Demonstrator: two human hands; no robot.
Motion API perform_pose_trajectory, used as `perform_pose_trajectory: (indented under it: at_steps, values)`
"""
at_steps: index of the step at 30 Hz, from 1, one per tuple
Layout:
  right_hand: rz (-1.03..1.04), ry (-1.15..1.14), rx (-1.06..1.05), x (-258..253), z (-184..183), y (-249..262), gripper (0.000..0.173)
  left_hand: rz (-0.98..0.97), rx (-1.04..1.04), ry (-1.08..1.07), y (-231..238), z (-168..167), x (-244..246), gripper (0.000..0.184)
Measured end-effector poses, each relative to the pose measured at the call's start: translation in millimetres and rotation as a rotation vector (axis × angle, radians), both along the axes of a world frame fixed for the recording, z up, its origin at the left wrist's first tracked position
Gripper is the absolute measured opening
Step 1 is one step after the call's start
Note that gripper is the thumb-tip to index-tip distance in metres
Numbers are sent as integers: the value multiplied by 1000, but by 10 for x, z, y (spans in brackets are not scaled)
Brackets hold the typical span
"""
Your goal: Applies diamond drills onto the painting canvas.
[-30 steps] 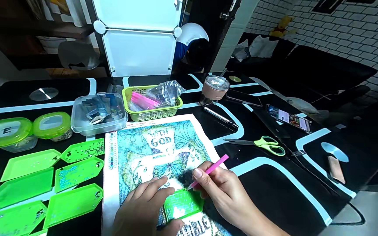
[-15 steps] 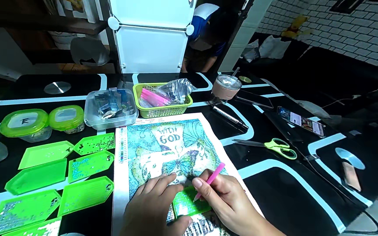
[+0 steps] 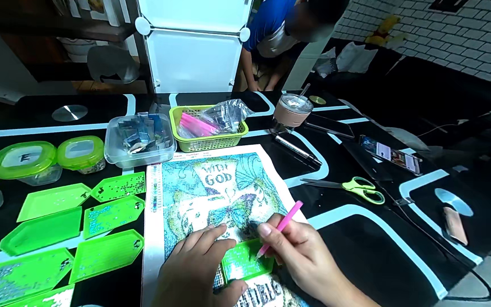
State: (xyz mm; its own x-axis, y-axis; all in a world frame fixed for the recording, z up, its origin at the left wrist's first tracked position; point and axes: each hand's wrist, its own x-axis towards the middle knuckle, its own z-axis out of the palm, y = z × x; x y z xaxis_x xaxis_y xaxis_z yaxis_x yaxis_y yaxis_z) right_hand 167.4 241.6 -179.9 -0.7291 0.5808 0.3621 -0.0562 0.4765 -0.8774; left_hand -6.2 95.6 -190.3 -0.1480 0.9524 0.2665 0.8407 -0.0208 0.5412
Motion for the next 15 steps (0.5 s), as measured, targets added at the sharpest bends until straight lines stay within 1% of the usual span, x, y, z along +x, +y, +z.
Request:
perform_pose_trajectory:
  at_steps: [3,5,7,9,15]
  values:
    - [-171,-3,-157,175,96,129,28,-21,-50,-25,-4,30,-16,46]
    - [-321,-28,-192,331,113,261,29,-42,-85,-52,-2,59,-24,48]
    - [-424,-34,-193,447,62,368,31,-62,-104,-72,-3,81,-39,49]
    - [-457,-50,-161,511,-17,409,29,-74,-120,-84,-5,94,-52,49]
    - [-426,-21,-34,497,-126,387,27,-84,-175,-105,-3,144,-64,51]
